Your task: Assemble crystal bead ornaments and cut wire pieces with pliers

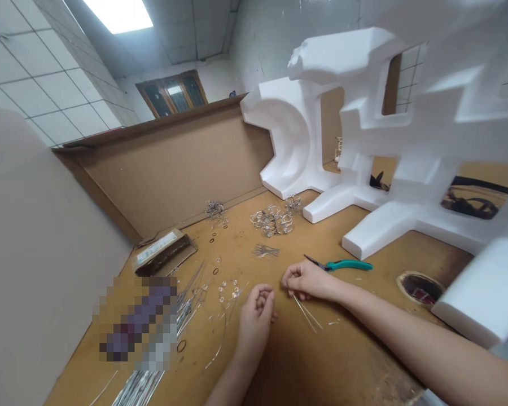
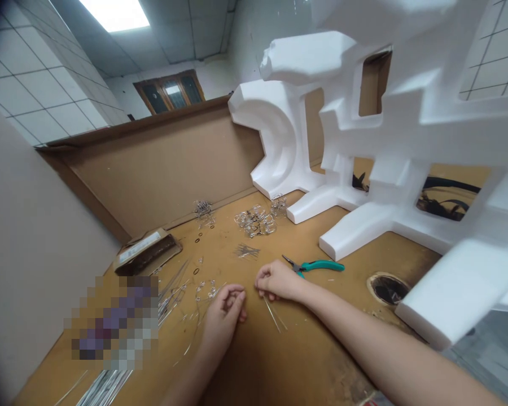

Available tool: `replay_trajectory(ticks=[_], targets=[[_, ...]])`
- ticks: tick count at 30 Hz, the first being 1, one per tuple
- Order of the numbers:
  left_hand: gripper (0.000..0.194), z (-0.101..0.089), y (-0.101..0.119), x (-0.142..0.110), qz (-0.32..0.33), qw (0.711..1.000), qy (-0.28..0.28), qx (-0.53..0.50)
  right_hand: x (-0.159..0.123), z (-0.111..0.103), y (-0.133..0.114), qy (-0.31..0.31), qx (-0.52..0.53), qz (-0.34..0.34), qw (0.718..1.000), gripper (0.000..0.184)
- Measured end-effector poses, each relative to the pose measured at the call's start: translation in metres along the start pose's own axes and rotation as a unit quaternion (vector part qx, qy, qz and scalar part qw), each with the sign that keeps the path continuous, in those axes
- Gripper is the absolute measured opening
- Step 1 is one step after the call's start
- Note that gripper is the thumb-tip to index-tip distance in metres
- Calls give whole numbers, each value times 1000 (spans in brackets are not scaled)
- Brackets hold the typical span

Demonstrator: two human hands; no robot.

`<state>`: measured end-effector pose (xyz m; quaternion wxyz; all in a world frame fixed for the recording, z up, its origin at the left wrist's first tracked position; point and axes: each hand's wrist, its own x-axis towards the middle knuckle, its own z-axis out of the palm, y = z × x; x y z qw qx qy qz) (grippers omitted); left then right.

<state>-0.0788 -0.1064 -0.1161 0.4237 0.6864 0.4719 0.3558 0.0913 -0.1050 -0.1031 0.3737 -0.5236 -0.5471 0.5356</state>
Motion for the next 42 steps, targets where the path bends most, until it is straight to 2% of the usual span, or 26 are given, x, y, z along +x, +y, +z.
replay_trajectory(ticks=[2, 4, 7, 10, 13, 18, 22, 24, 26, 29, 31, 34, 37, 39, 42], targets=[[18, -5, 2, -2, 113, 982, 33, 148, -2, -1, 0, -16, -18, 4, 1000, 9], [19, -9, 4, -3, 183, 944, 25, 274, -5, 0, -2, -36, -28, 6, 999, 11], [23, -12, 5, -4, 216, 888, -10, 407, -9, 2, -3, -62, -32, 9, 998, 13], [25, -16, 6, -3, 249, 837, -49, 485, -9, 1, -3, -67, -30, 10, 997, 14], [24, -26, 7, -1, 270, 816, -45, 509, -5, -6, -2, -35, -25, 9, 999, 15], [22, -53, 0, 9, 277, 811, 28, 515, 0, -16, -5, 38, -16, 23, 999, 13], [21, -70, -11, 17, 266, 819, 125, 493, 1, -18, -5, 74, -27, 23, 997, 13], [21, -71, -14, 19, 246, 853, 156, 432, 2, -18, -2, 81, -45, 15, 996, 13], [22, -64, -15, 19, 213, 904, 160, 334, 1, -17, 0, 81, -70, 0, 994, 11], [22, -46, -14, 16, 157, 960, 120, 196, 0, -13, 1, 99, -101, -47, 989, 11], [22, -36, -11, 13, 147, 973, 80, 161, -2, -9, -2, 101, -79, -75, 989, 18], [21, -28, -6, 7, 185, 960, 27, 207, -5, -3, -8, 53, 28, -82, 995, 34], [22, -28, -3, 3, 218, 938, 22, 270, -8, 2, -12, 3, 127, -94, 987, 37], [22, -29, -3, 2, 228, 927, 27, 297, -8, 3, -13, -5, 164, -101, 981, 35], [23, -32, -5, 3, 234, 910, 49, 338, -7, 3, -14, 18, 193, -97, 976, 33]])
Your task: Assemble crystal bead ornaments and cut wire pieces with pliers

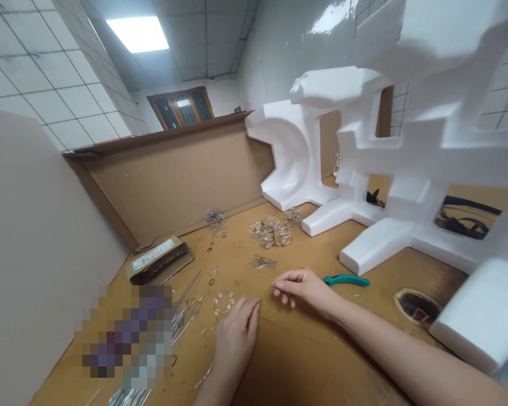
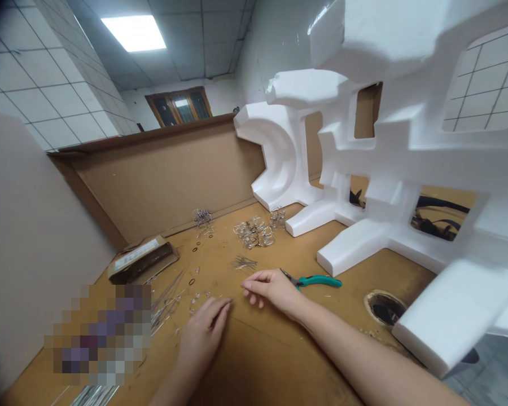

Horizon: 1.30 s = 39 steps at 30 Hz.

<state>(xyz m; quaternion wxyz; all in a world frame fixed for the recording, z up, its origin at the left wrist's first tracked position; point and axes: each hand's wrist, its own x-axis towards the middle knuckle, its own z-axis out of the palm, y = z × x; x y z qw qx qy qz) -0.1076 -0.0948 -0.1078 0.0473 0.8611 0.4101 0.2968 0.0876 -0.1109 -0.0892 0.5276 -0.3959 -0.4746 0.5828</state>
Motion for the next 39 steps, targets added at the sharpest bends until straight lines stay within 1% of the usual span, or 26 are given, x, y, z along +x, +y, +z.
replay_trajectory(ticks=[3, 5, 7, 8, 9, 10, 11, 12, 13, 14, 15, 16, 17, 20, 22, 24, 28, 32, 34, 36, 39], targets=[[22, -3, -5, 1, -6, 998, 36, 41, 1, -2, -1, 24, 24, -11, 999, 31], [22, -7, -6, 2, -16, 996, 77, 35, 2, -4, -1, 36, 39, -21, 998, 31], [23, -8, -4, 3, -34, 991, 128, -19, 2, -5, -1, 44, 64, -29, 997, 30], [22, -7, -2, 3, -51, 987, 141, -66, 1, -4, -1, 43, 84, -30, 995, 30], [21, -5, 1, 2, -76, 979, 140, -126, 1, -3, 0, 38, 106, -27, 993, 29], [21, -2, 4, 2, -111, 966, 121, -198, 0, -2, 2, 28, 129, -21, 991, 28], [22, 2, 6, 2, -156, 943, 90, -279, 0, 0, 4, 14, 148, -10, 989, 28], [25, 6, 9, 3, -206, 907, 60, -361, -1, 2, 6, -4, 159, 2, 987, 28], [28, 9, 10, 3, -245, 865, 36, -435, -2, 5, 8, -22, 160, 13, 987, 28], [30, 12, 12, 3, -272, 825, 26, -494, -3, 7, 11, -41, 155, 21, 987, 28], [30, 14, 13, 4, -287, 792, 24, -539, -3, 9, 13, -57, 146, 26, 987, 28], [29, 15, 15, 4, -292, 768, 26, -569, -4, 10, 15, -69, 137, 28, 988, 28], [27, 15, 16, 5, -293, 752, 29, -590, -4, 11, 16, -73, 131, 26, 988, 28], [25, 13, 23, 6, -293, 721, 17, -628, -5, 12, 17, -53, 140, 15, 989, 28], [24, 12, 28, 5, -290, 712, 13, -640, -5, 12, 17, -38, 141, 16, 989, 29], [21, 14, 32, 4, -285, 710, 14, -643, -5, 13, 18, -34, 124, 22, 991, 30], [21, 18, 33, 2, -272, 716, 26, -642, -6, 15, 20, 4, 10, 9, 1000, 34], [23, 20, 28, 1, -276, 732, 52, -621, -8, 12, 20, 33, -107, 16, 994, 36], [24, 20, 27, 2, -284, 730, 60, -619, -9, 12, 20, 36, -174, 23, 984, 35], [25, 21, 26, 2, -287, 722, 64, -626, -11, 11, 17, 31, -249, 27, 968, 34], [27, 22, 26, 3, -283, 721, 55, -630, -18, 3, 5, 22, -373, 20, 928, 33]])
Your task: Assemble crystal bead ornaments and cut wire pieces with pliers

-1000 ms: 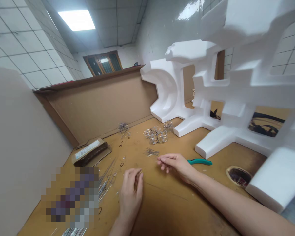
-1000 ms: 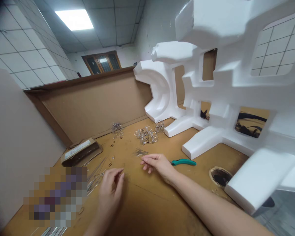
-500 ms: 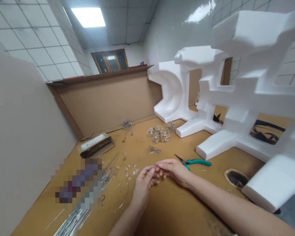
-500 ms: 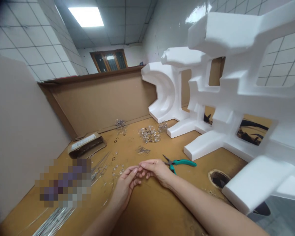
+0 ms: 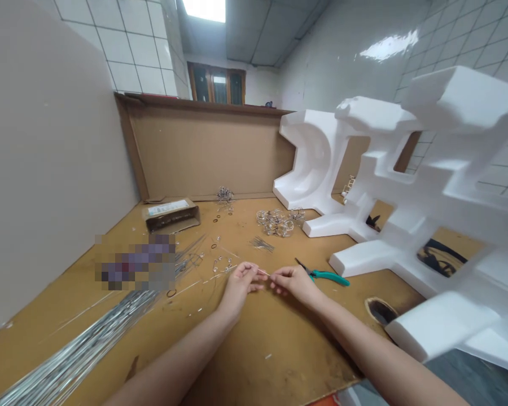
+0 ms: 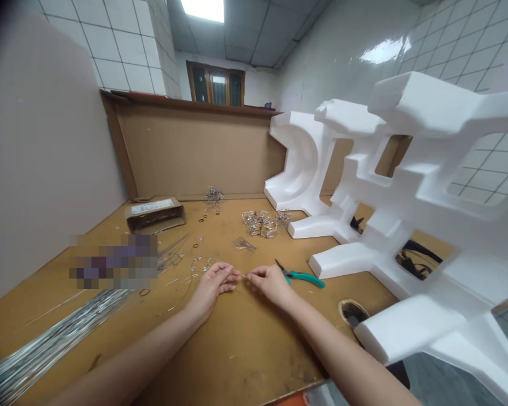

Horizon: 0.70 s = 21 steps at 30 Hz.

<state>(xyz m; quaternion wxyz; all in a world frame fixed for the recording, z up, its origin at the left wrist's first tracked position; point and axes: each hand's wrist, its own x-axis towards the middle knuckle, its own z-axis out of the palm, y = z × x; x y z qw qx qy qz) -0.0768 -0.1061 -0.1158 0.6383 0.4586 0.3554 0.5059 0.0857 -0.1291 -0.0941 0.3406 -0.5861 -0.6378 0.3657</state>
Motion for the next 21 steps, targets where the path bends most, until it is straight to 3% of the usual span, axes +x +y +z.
replay_trajectory(ticks=[2, 5, 7, 9, 10, 15, 18, 21], targets=[[28, -1, 0, 1, -1, 1000, -4, 10, -8, -20, -1, 19, -93, -13, 995, 30], [26, -2, -1, 3, -2, 1000, -1, 17, -23, -52, 2, 61, -238, -9, 969, 47], [25, -3, -1, 5, -5, 1000, -1, 14, -34, -66, 9, 46, -460, -1, 887, 61], [25, -4, -2, 6, -8, 1000, -5, 13, -42, -71, 17, 22, -549, 1, 836, 63], [25, -4, -2, 6, -10, 1000, -8, 13, -44, -71, 21, 14, -568, 0, 823, 60], [27, -5, -1, 5, -17, 999, -36, 5, -41, -67, 30, -1, -587, -17, 809, 24], [27, -7, 1, 4, -35, 997, -69, -20, -40, -73, 30, 14, -577, -51, 815, 24], [25, -9, 3, 5, -57, 992, -99, -51, -44, -83, 22, 47, -569, -145, 808, 20]])
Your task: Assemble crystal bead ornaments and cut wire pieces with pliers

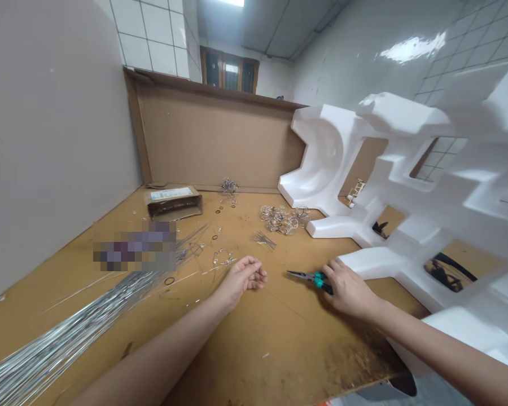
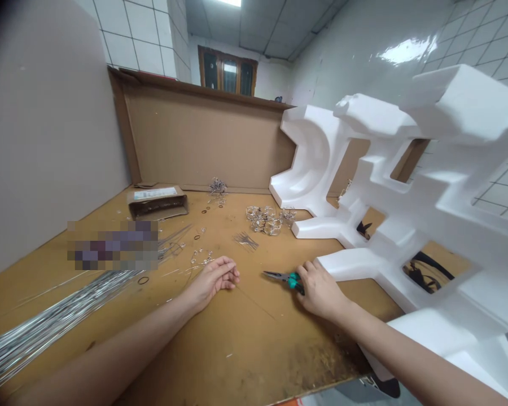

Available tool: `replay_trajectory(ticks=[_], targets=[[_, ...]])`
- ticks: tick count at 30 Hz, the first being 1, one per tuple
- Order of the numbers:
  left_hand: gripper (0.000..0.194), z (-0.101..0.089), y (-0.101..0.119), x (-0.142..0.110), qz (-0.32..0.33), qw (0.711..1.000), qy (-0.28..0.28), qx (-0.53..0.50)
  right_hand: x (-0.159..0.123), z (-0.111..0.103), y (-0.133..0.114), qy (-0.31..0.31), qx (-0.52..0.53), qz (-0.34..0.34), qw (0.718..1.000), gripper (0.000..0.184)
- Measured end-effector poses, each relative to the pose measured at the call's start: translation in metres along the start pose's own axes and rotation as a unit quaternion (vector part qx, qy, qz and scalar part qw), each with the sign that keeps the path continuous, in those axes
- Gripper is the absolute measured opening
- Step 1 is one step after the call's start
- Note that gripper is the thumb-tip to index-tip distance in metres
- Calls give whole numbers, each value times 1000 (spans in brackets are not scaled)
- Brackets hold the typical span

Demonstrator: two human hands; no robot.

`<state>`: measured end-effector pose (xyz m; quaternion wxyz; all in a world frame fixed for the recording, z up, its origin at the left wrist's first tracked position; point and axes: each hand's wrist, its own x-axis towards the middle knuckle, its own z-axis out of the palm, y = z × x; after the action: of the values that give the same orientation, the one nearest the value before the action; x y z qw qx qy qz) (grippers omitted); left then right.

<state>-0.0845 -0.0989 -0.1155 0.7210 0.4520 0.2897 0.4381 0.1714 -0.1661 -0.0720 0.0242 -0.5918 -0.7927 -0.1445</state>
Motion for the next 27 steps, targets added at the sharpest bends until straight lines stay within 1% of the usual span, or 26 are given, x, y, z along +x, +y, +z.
replay_trajectory(ticks=[1, 3, 6, 8, 9, 12, 15, 19, 20, 22, 24, 25, 26, 27], targets=[[25, -1, 0, 0, -6, 1000, -9, -7, 0, -6, 1, 25, -6, -26, 999, 19], [24, -1, 1, 0, -20, 999, -29, -19, 1, -21, 2, 51, -23, -93, 994, 21], [21, -3, 0, 0, -37, 997, -54, -34, 8, -41, 0, 59, -59, -194, 977, 18], [20, -4, -1, 0, -48, 996, -66, -44, 14, -49, -3, 70, -82, -229, 968, 19], [19, -4, -1, 0, -52, 995, -69, -50, 17, -52, -5, 77, -92, -235, 965, 19], [18, -3, -1, -2, -59, 994, -72, -61, 23, -55, -10, 87, -112, -229, 963, 20], [17, 0, 1, -4, -61, 993, -71, -68, 25, -54, -13, 77, -119, -221, 965, 20], [17, 5, 1, -4, -55, 995, -49, -62, 24, -52, -13, 68, -117, -209, 969, 20], [18, 5, 0, -3, -47, 997, -29, -50, 23, -52, -13, 69, -116, -203, 970, 20], [18, 4, -1, 0, -16, 999, 32, -20, 22, -52, -12, 73, -114, -189, 973, 20], [18, 1, -1, 2, 21, 995, 95, -4, 21, -52, -10, 72, -115, -177, 975, 20], [17, 0, 0, 3, 36, 993, 115, -5, 20, -52, -9, 70, -116, -172, 976, 20], [17, 0, 1, 3, 44, 992, 121, -13, 20, -52, -9, 70, -118, -167, 976, 19], [16, 0, 2, 2, 45, 992, 113, -24, 19, -51, -8, 71, -119, -162, 977, 19]])
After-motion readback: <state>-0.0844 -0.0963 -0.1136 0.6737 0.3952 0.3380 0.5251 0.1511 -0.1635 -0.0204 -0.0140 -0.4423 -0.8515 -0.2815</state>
